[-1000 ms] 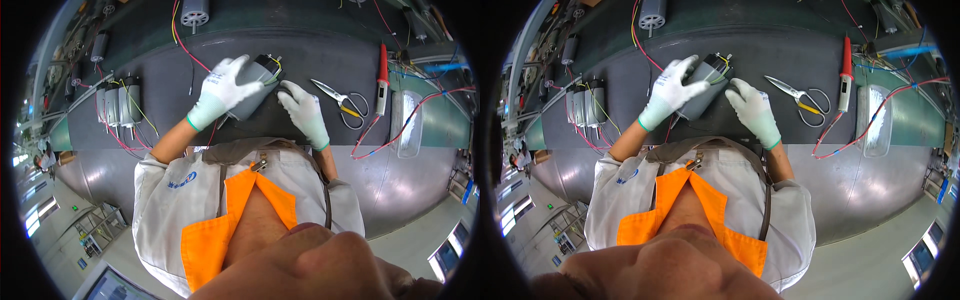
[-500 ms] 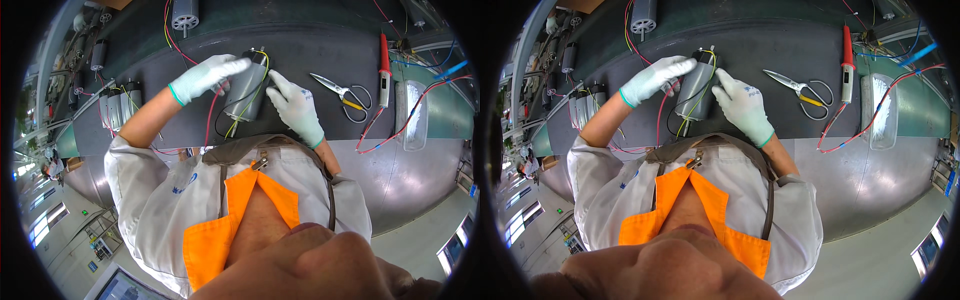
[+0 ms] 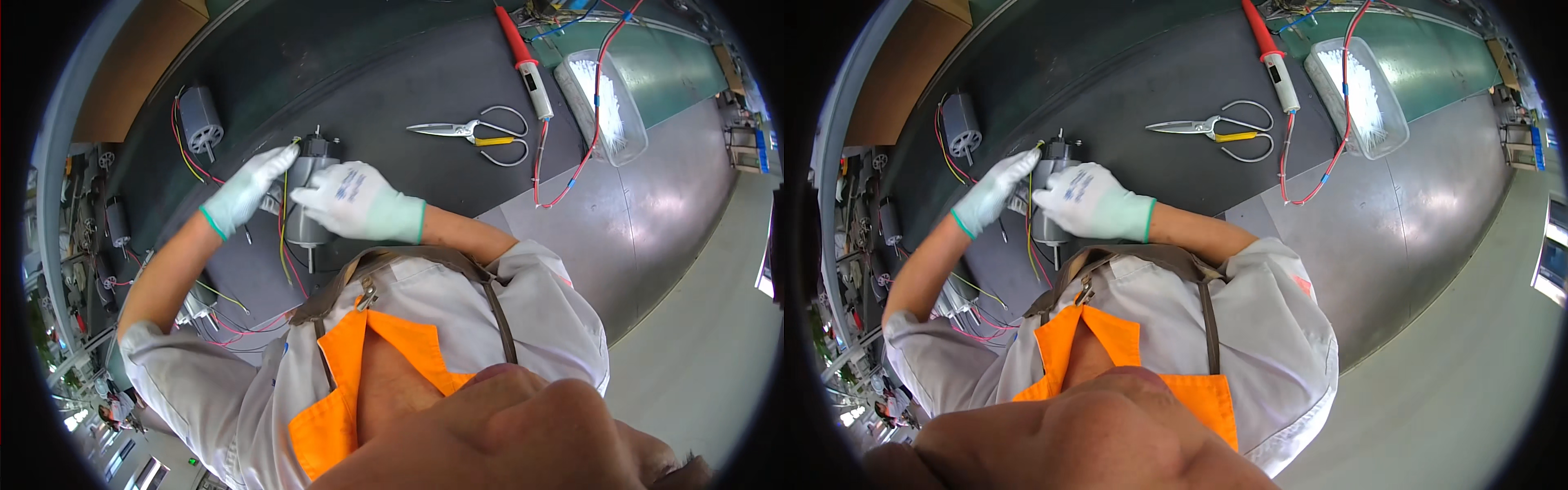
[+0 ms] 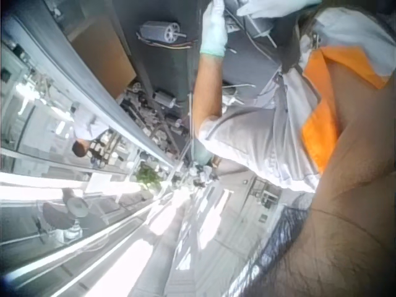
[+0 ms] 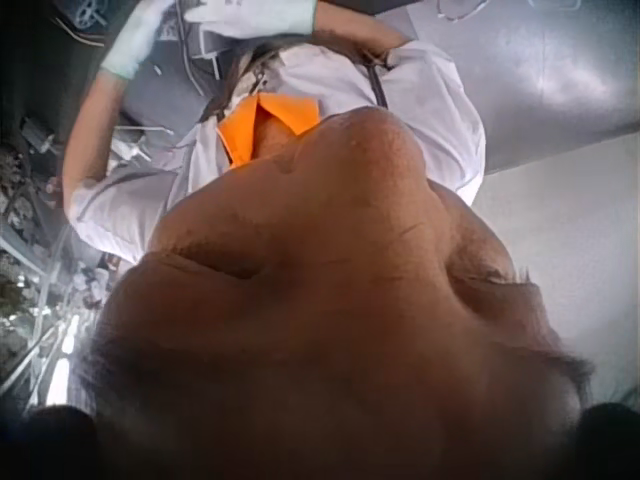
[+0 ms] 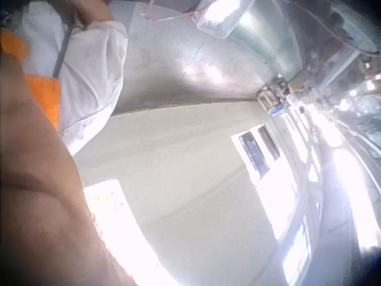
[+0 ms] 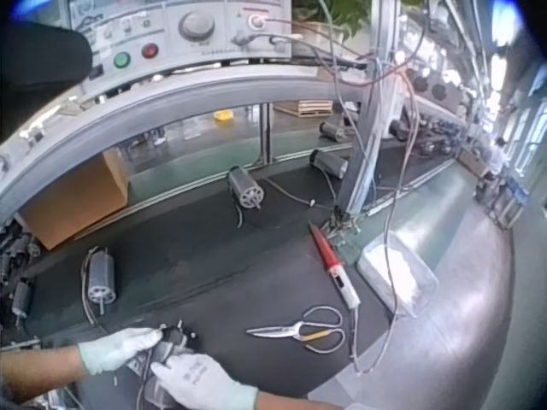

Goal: The person assembles cylindrical electric motors by inserting wires into the motor housing and securing them with pliers. They then use a red testing tool to check the connections on each motor before placing it on the table and picking up the next one.

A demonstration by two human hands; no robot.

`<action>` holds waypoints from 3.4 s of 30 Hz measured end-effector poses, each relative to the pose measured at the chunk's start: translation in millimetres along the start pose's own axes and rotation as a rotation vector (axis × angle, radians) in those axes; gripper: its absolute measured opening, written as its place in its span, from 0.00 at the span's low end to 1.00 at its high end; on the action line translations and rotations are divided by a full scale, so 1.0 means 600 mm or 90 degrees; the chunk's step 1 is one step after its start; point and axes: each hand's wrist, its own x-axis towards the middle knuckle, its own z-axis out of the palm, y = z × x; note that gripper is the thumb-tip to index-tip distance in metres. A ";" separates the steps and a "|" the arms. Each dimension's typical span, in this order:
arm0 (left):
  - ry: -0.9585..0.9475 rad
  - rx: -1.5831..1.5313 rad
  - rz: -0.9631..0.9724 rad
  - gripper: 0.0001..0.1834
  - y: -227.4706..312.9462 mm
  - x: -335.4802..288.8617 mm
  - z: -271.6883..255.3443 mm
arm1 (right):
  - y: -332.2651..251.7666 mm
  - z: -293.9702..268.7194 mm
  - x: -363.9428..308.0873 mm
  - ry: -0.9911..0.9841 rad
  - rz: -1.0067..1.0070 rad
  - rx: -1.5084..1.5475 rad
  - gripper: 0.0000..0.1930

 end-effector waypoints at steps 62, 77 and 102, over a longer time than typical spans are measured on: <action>-0.092 0.258 -0.134 0.35 0.080 0.006 -0.027 | 0.043 0.017 -0.066 0.200 0.120 0.449 0.13; 0.203 -0.138 0.132 0.15 -0.005 0.050 0.052 | 0.047 -0.015 -0.025 0.250 0.327 0.816 0.12; 0.267 0.041 0.390 0.15 0.001 0.085 0.104 | 0.092 -0.096 0.016 0.063 0.534 0.625 0.16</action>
